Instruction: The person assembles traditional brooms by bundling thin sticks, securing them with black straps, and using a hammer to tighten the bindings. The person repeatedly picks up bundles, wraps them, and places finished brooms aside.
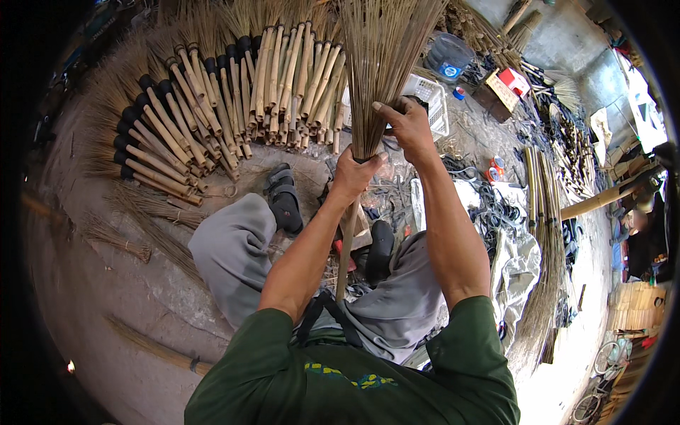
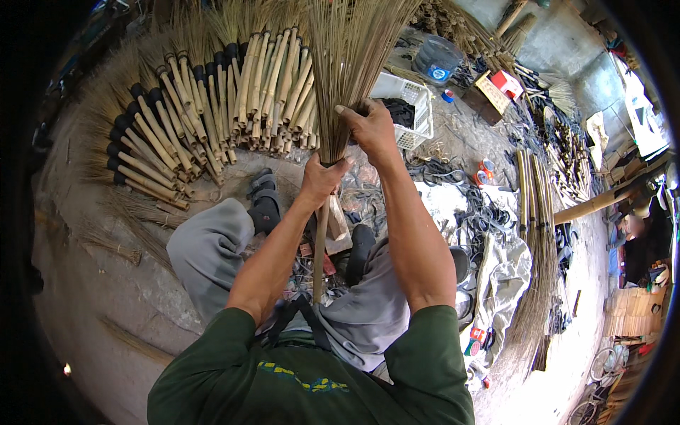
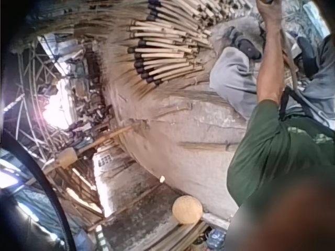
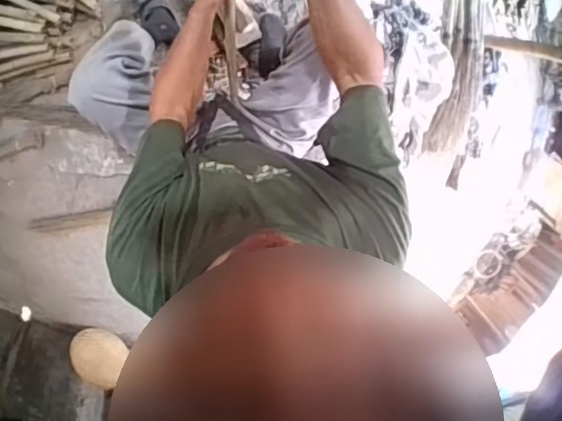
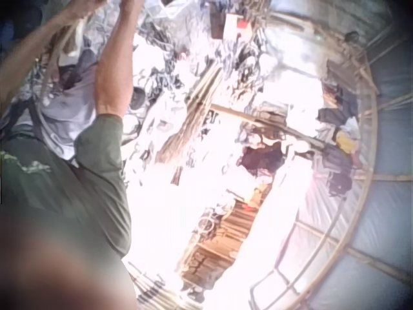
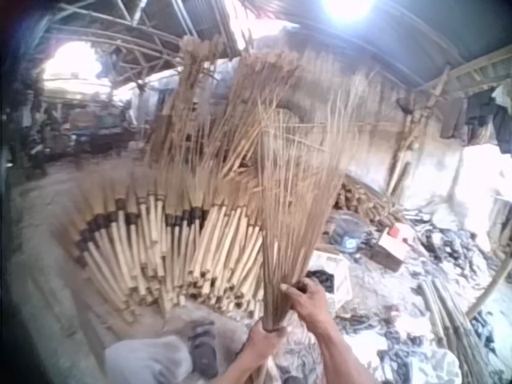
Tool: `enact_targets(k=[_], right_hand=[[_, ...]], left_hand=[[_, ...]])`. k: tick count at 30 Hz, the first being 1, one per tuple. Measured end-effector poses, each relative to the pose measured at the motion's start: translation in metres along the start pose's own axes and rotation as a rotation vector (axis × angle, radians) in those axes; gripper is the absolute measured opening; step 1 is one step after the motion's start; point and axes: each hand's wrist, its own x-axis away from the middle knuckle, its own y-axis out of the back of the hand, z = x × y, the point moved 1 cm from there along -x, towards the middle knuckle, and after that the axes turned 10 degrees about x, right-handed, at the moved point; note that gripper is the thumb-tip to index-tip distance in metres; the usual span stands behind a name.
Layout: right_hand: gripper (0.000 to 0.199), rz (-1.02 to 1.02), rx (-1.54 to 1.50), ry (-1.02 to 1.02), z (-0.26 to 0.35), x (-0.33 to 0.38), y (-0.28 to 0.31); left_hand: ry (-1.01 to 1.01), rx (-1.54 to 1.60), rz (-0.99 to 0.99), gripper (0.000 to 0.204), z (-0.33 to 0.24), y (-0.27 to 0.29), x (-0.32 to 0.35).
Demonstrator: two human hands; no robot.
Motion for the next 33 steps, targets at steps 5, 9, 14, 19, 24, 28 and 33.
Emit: enact_targets(k=[5,9,14,19,24,28,33], right_hand=[[0.027,-0.028,0.267,0.04,0.007,-0.002,0.001],[0.033,-0.006,0.246,0.082,0.016,0.007,0.005],[0.033,-0.202,-0.03,0.18,0.028,0.021,0.014],[0.033,-0.038,0.283,0.047,0.023,0.024,0.01],[0.034,-0.044,0.611,0.304,0.023,0.032,0.004],[0.035,0.182,0.149,0.215,0.017,0.03,0.013],[0.055,0.397,0.329,-0.177,-0.007,0.026,0.013]], left_hand=[[0.133,0.195,0.025,0.051,-0.007,0.003,0.003],[0.231,0.305,0.068,0.054,-0.008,0.009,0.002],[0.29,0.355,0.102,0.053,-0.006,0.016,-0.001],[0.154,0.263,0.076,0.053,-0.006,0.01,0.003],[0.27,0.242,0.091,0.051,-0.013,0.022,0.003],[0.273,0.292,0.177,0.051,-0.025,0.041,-0.01],[0.224,0.174,0.176,0.058,-0.051,0.062,-0.03]])
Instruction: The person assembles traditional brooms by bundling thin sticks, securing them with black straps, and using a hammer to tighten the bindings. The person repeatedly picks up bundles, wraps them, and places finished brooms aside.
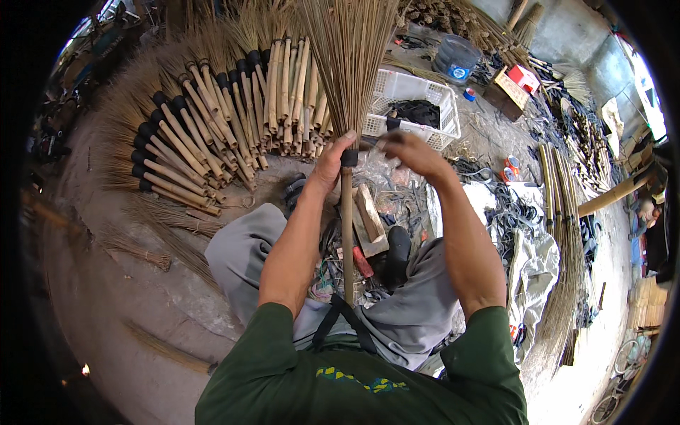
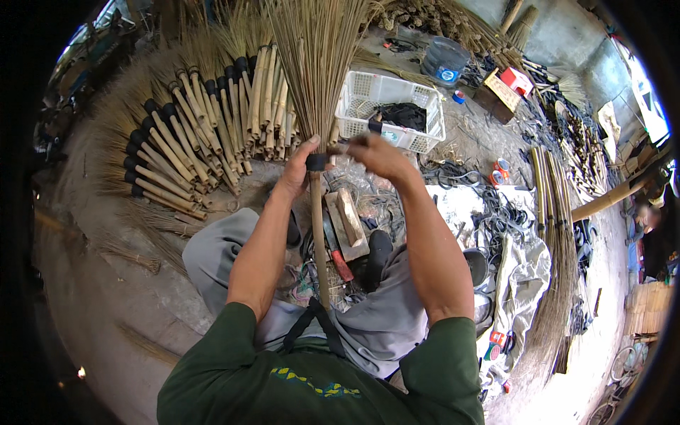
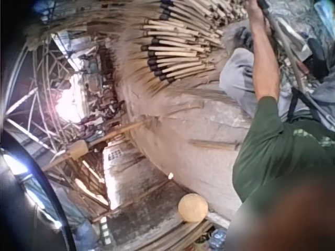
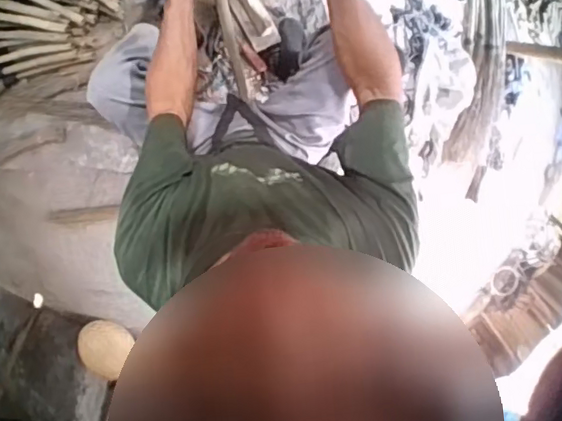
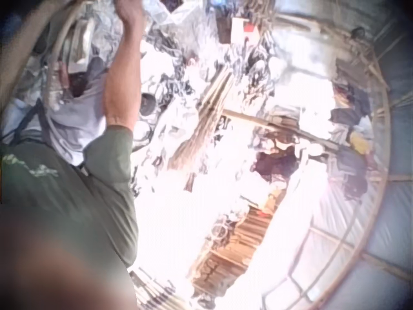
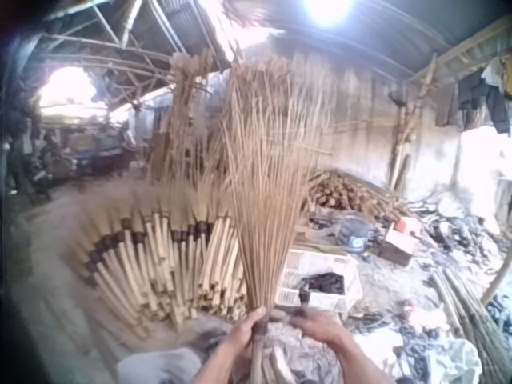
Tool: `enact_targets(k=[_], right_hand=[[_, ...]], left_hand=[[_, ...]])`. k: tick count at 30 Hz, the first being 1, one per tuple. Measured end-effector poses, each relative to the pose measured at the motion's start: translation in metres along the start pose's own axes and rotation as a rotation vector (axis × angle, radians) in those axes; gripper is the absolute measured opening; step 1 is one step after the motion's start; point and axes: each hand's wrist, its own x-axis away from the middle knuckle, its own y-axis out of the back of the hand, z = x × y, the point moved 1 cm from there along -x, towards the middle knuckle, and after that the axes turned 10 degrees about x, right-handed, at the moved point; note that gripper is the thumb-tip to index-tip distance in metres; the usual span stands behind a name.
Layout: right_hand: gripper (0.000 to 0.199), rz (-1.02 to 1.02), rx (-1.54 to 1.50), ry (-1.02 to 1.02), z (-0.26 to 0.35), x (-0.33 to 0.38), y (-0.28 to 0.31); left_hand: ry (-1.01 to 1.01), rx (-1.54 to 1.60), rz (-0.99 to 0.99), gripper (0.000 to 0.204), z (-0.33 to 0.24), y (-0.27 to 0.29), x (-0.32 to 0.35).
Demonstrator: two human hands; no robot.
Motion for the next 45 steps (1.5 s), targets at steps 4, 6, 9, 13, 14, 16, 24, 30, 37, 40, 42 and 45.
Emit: enact_targets(k=[4,6,9,13,14,16,24,30,37,40,42,45], right_hand=[[0.064,0.252,-0.334,0.105,0.01,-0.01,-0.059],[0.054,0.2,-0.65,0.049,0.022,-0.023,-0.09],[0.04,-0.123,-0.461,0.139,0.031,-0.025,-0.13],[0.029,-0.038,-0.656,-0.001,0.027,-0.021,-0.142],[0.027,0.021,-0.701,-0.022,0.025,-0.018,-0.142],[0.024,0.151,-0.879,0.032,0.022,-0.016,-0.14],[0.024,0.206,-0.896,0.119,0.019,-0.021,-0.142],[0.021,0.288,-0.933,0.117,0.015,-0.021,-0.142],[0.03,-0.112,-0.563,0.021,0.009,-0.025,-0.157],[0.032,-0.098,-0.536,0.066,0.001,-0.028,-0.16],[0.037,-0.204,-0.472,0.088,-0.004,-0.031,-0.156],[0.05,-0.431,-0.382,0.136,0.001,-0.033,-0.138]], left_hand=[[-0.065,0.067,0.162,0.069,-0.038,0.002,-0.004],[-0.034,-0.034,0.073,0.076,-0.056,0.004,-0.005],[-0.078,-0.245,-0.094,0.084,-0.075,0.005,-0.008],[-0.126,-0.382,-0.134,0.077,-0.077,0.007,-0.006],[-0.111,-0.293,-0.085,0.081,-0.075,0.008,-0.005],[-0.212,-0.237,-0.012,0.081,-0.072,0.011,-0.004],[-0.249,-0.243,-0.041,0.09,-0.063,0.028,-0.008],[-0.319,-0.28,-0.115,0.105,-0.058,0.03,-0.006],[-0.045,-0.301,-0.243,0.089,-0.054,0.018,-0.004],[-0.117,-0.268,-0.278,0.072,-0.057,0.006,-0.005],[-0.056,-0.266,-0.252,0.066,-0.061,-0.001,-0.007],[0.002,-0.017,-0.052,0.067,-0.066,-0.012,-0.009]])
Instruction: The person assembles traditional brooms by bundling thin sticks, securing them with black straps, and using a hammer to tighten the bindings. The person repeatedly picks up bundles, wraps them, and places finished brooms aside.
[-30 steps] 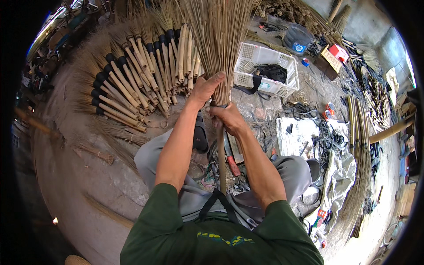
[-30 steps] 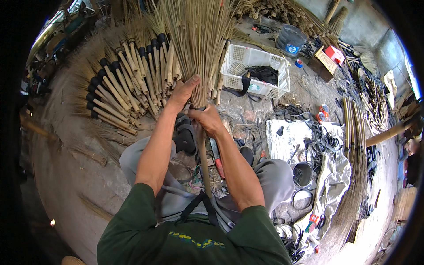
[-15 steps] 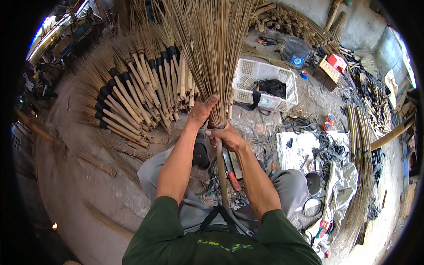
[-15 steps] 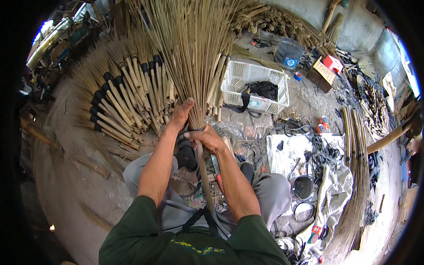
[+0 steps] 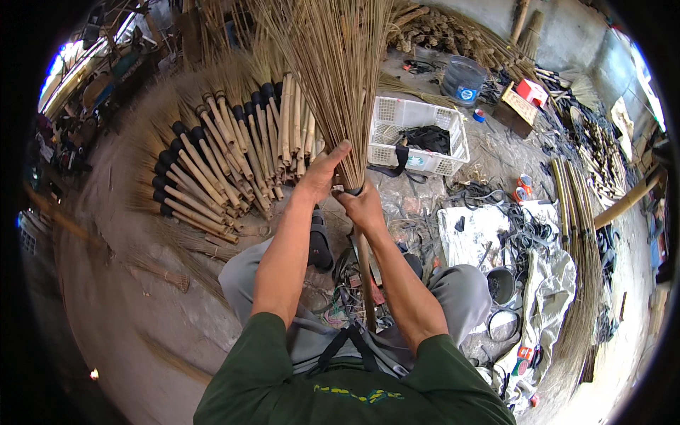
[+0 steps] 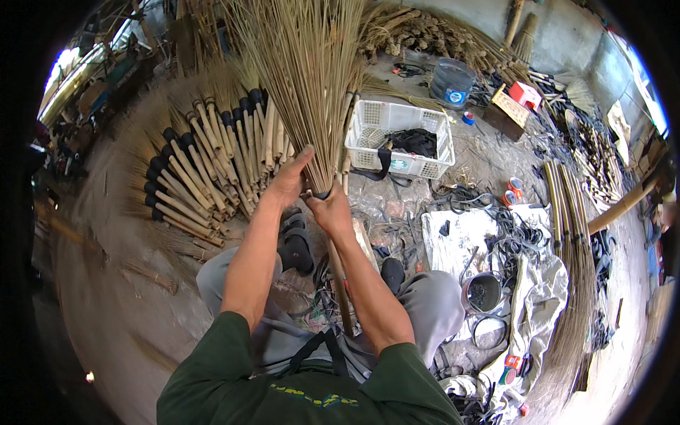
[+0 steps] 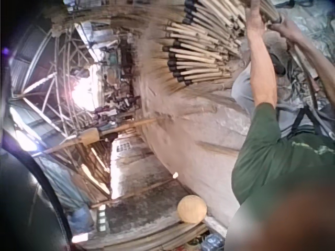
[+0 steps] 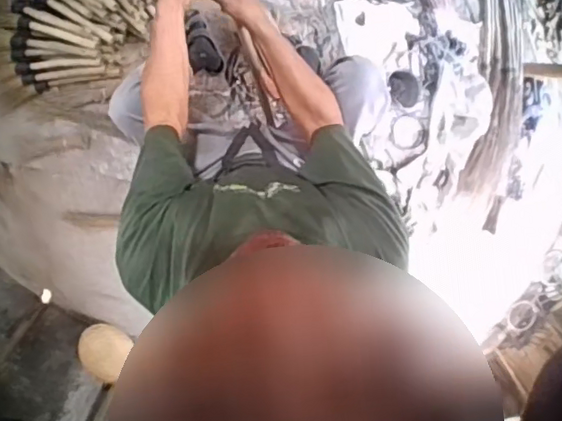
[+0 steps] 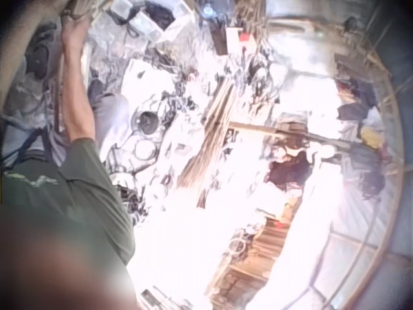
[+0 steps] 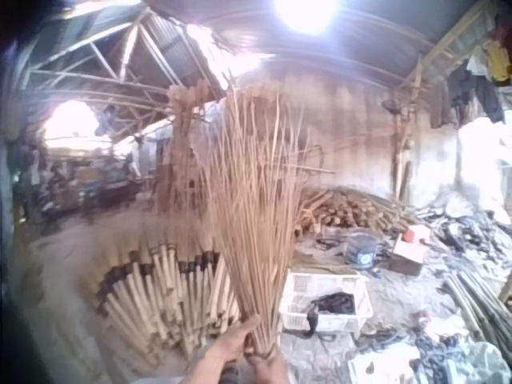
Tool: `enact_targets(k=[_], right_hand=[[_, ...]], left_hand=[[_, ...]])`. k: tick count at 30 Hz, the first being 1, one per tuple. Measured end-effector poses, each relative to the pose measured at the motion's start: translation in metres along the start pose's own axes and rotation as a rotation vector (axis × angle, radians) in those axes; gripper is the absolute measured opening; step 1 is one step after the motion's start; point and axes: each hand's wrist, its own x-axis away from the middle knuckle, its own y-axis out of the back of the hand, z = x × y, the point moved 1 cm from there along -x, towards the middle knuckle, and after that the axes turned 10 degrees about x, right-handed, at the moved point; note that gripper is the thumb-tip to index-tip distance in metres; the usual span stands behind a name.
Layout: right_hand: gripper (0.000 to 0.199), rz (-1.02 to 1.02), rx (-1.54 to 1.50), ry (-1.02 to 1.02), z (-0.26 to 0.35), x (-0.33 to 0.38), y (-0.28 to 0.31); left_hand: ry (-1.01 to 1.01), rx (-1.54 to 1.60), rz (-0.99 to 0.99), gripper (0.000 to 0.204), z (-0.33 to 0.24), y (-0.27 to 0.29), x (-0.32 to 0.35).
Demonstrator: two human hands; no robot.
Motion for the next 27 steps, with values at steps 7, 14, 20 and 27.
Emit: enact_targets(k=[7,14,20,27], right_hand=[[0.059,-0.042,0.495,0.066,0.081,0.051,0.093],[0.035,-0.577,0.085,0.058,0.029,0.258,0.338],[0.031,-0.917,0.379,-0.746,-0.038,0.473,0.371],[0.023,-0.719,0.052,-0.12,-0.004,0.304,0.31]], left_hand=[[-0.008,-0.129,0.096,0.052,0.036,-0.021,-0.002],[0.091,-0.214,0.126,0.042,0.062,0.0,-0.029],[0.101,-0.195,0.104,0.048,0.08,-0.023,-0.025],[0.047,-0.289,0.311,0.032,0.15,-0.137,-0.014]])
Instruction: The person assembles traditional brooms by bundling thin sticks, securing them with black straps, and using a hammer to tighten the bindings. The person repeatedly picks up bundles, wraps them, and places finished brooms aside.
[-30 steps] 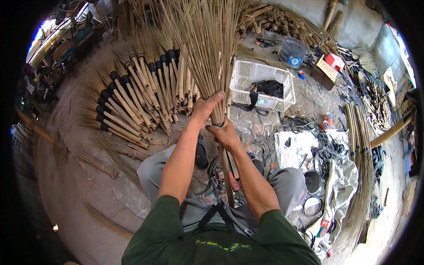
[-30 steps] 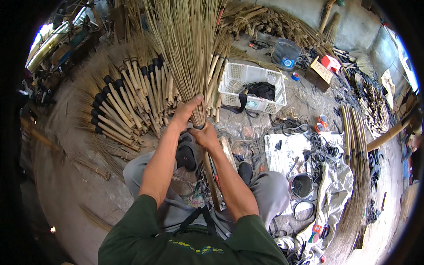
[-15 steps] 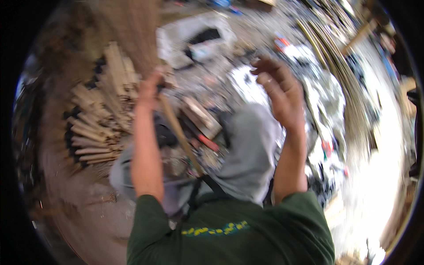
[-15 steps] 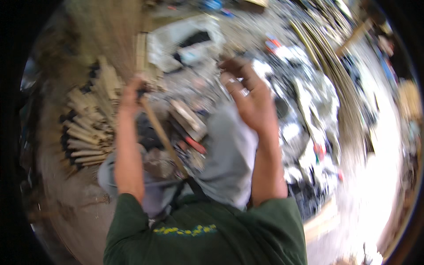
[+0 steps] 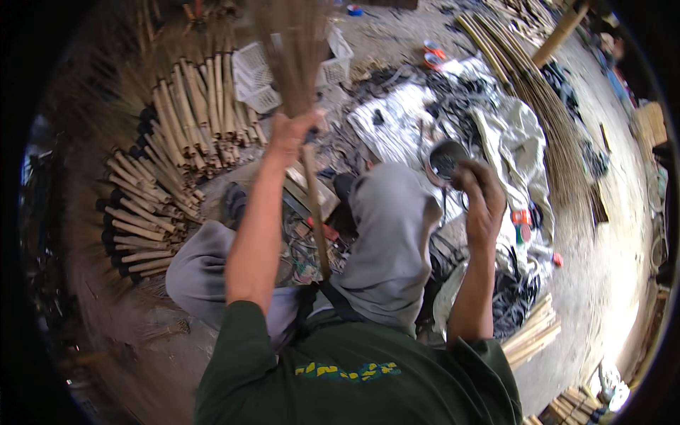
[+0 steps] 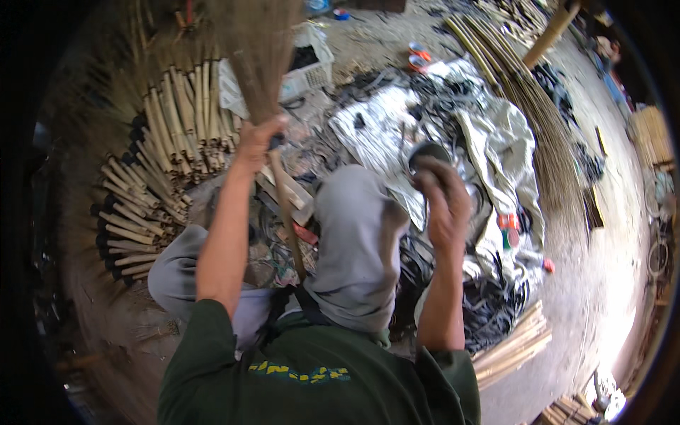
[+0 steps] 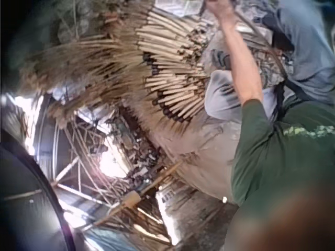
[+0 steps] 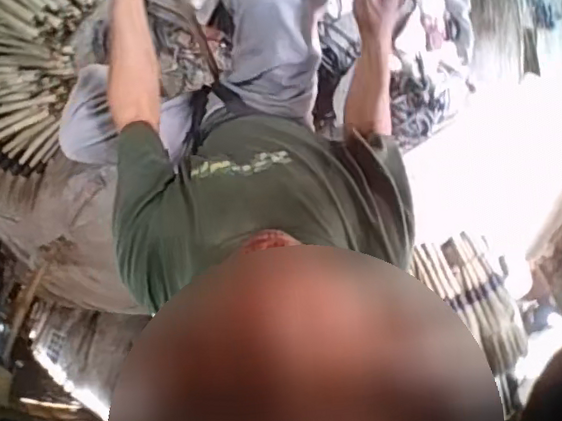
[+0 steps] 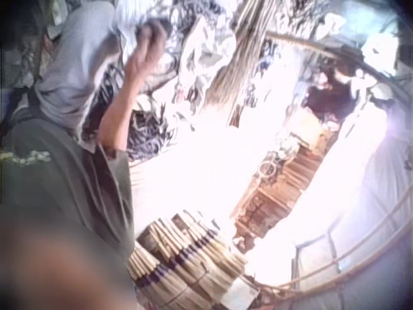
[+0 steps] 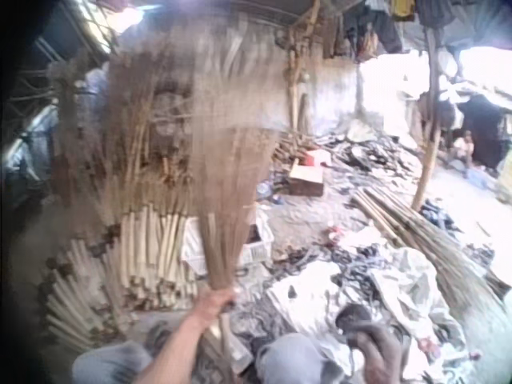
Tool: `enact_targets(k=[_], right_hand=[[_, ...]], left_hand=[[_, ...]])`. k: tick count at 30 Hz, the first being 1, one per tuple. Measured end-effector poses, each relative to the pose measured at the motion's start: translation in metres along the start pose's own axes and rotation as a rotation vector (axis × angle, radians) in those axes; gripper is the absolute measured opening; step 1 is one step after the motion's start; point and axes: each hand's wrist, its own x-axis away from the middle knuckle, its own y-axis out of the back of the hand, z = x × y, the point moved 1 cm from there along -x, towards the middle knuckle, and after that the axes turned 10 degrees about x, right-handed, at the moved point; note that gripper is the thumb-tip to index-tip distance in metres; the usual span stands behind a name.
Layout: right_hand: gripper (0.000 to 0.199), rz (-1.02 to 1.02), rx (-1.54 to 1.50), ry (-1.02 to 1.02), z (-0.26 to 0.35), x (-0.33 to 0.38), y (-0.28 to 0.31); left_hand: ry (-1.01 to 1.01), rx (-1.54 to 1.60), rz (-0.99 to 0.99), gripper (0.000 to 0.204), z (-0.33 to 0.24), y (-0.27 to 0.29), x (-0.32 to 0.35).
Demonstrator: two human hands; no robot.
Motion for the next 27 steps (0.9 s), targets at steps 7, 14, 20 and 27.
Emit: enact_targets(k=[7,14,20,27], right_hand=[[0.042,0.288,0.259,0.468,0.108,-0.145,-0.162],[0.04,0.267,0.596,0.415,0.092,-0.168,-0.213],[0.036,0.346,0.235,0.345,0.077,-0.17,-0.217],[0.05,0.201,0.352,0.29,0.064,-0.172,-0.215]], left_hand=[[-0.054,0.054,0.058,0.028,-0.005,-0.043,0.003],[-0.072,-0.019,-0.043,0.036,-0.003,-0.032,0.001],[-0.053,0.077,0.021,0.04,-0.001,-0.02,-0.003],[-0.01,0.067,0.015,0.045,-0.004,-0.016,0.001]])
